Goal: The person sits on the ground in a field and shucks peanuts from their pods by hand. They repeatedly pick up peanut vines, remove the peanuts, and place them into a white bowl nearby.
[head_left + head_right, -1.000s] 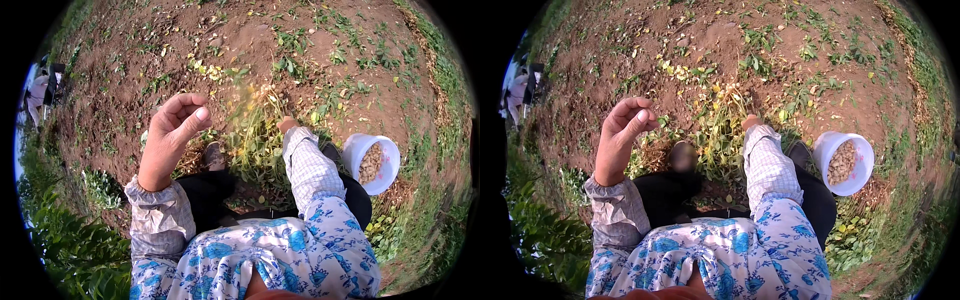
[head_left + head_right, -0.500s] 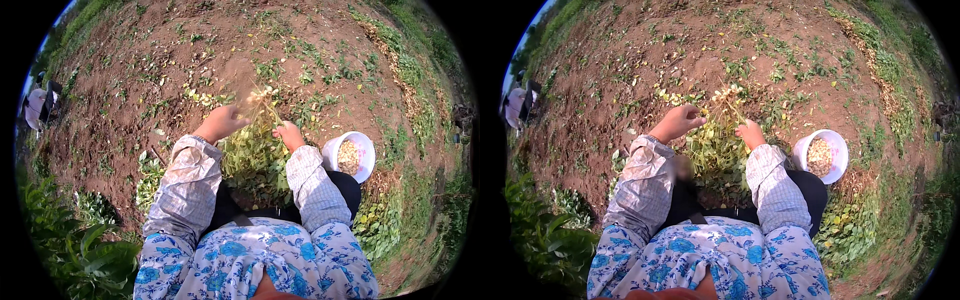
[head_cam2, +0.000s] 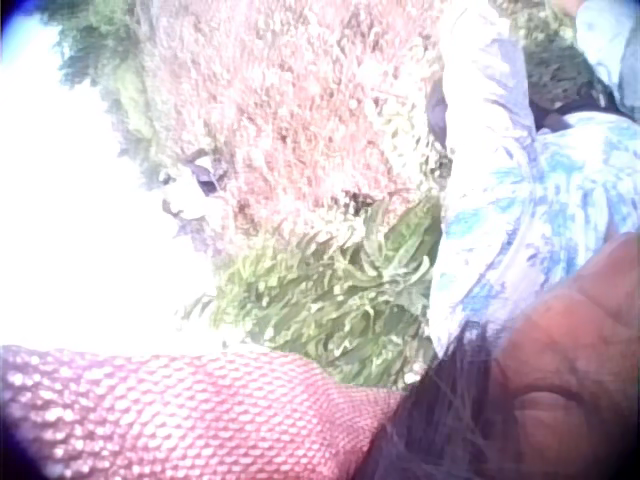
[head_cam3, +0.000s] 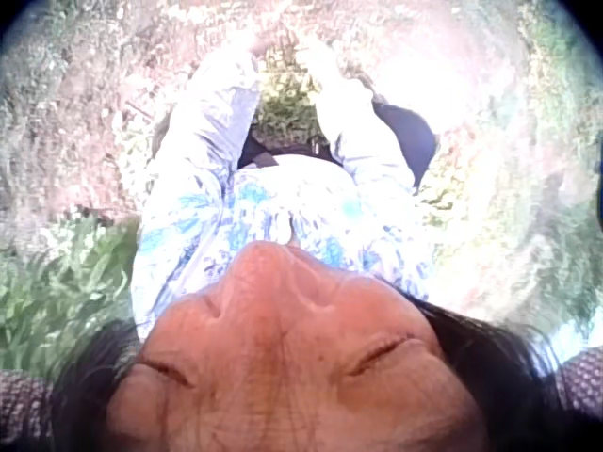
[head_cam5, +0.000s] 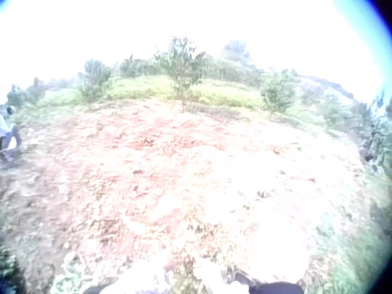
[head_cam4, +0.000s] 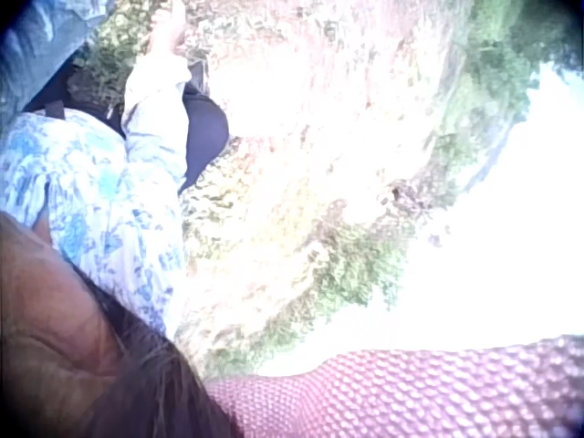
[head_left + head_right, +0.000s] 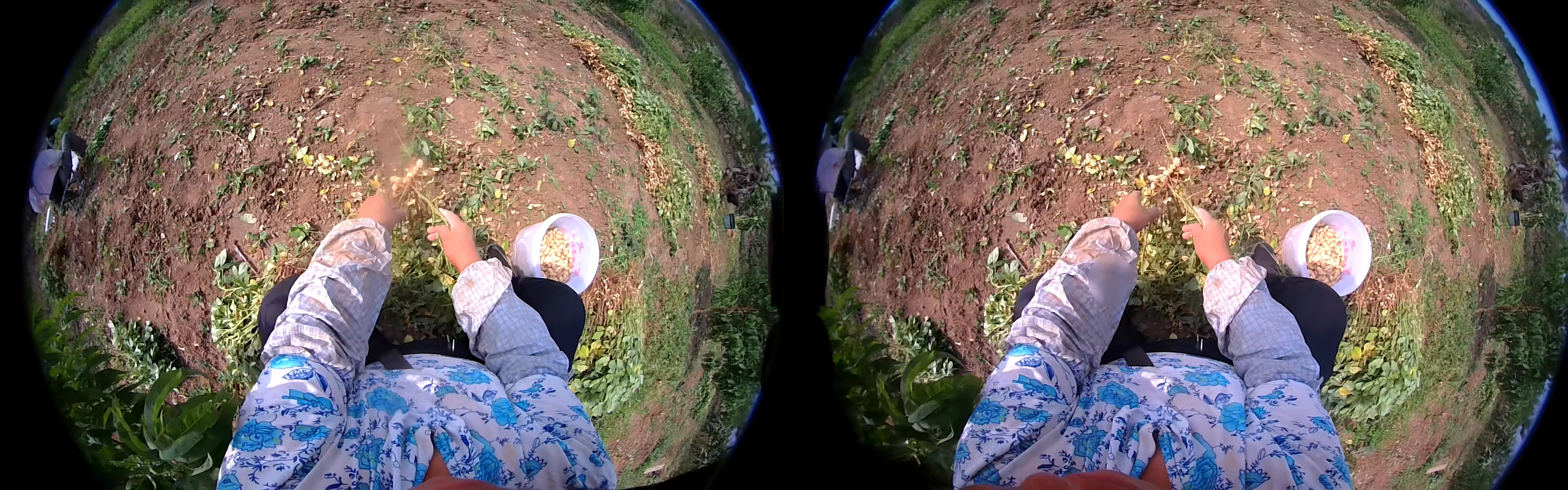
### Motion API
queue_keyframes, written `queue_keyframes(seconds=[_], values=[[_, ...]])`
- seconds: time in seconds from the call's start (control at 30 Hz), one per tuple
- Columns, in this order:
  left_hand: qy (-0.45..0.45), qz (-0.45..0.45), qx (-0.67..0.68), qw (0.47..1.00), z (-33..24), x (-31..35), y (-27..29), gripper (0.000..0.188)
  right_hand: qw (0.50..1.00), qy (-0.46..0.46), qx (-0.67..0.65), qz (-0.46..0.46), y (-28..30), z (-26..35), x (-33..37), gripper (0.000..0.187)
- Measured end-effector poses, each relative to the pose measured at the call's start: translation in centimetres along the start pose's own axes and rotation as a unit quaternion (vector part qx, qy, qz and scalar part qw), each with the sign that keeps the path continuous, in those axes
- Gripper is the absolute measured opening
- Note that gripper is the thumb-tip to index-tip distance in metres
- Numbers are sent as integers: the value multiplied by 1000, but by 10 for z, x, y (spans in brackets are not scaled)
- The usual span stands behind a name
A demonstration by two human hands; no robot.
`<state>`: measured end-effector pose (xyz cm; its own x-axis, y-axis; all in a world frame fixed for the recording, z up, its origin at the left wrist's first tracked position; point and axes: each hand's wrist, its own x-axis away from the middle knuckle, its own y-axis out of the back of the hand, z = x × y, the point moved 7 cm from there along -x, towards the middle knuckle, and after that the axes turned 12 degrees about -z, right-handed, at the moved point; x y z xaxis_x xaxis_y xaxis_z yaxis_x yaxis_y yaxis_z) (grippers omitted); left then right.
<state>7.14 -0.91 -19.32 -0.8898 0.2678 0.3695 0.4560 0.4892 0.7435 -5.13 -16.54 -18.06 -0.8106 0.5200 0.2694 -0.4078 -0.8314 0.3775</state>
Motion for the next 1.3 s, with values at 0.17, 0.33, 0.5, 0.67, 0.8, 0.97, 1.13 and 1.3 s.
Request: queue_keyframes(seconds=[0.17,0.33,0.5,0.67,0.8,0.97,1.13,1.3], values=[[50,-46,168,983,23,-9,-39,92,984,85,156,33,-1,-1,6,42],[119,-25,226,967,9,-3,-25,76,991,109,80,-2,14,-18,0,40],[15,-112,271,956,-16,-6,19,50,964,228,90,-101,34,33,8,39],[-63,-72,426,900,-79,42,110,18,983,176,-27,-52,52,98,21,55],[-87,-14,466,881,-96,67,145,16,967,251,36,5,59,147,27,74],[-67,57,530,844,-112,83,152,14,959,281,22,42,69,177,29,85],[-59,21,631,773,-111,62,125,13,951,178,-214,137,26,135,8,76],[-49,-23,641,765,-121,60,119,28,979,202,13,32,20,124,-3,58]])
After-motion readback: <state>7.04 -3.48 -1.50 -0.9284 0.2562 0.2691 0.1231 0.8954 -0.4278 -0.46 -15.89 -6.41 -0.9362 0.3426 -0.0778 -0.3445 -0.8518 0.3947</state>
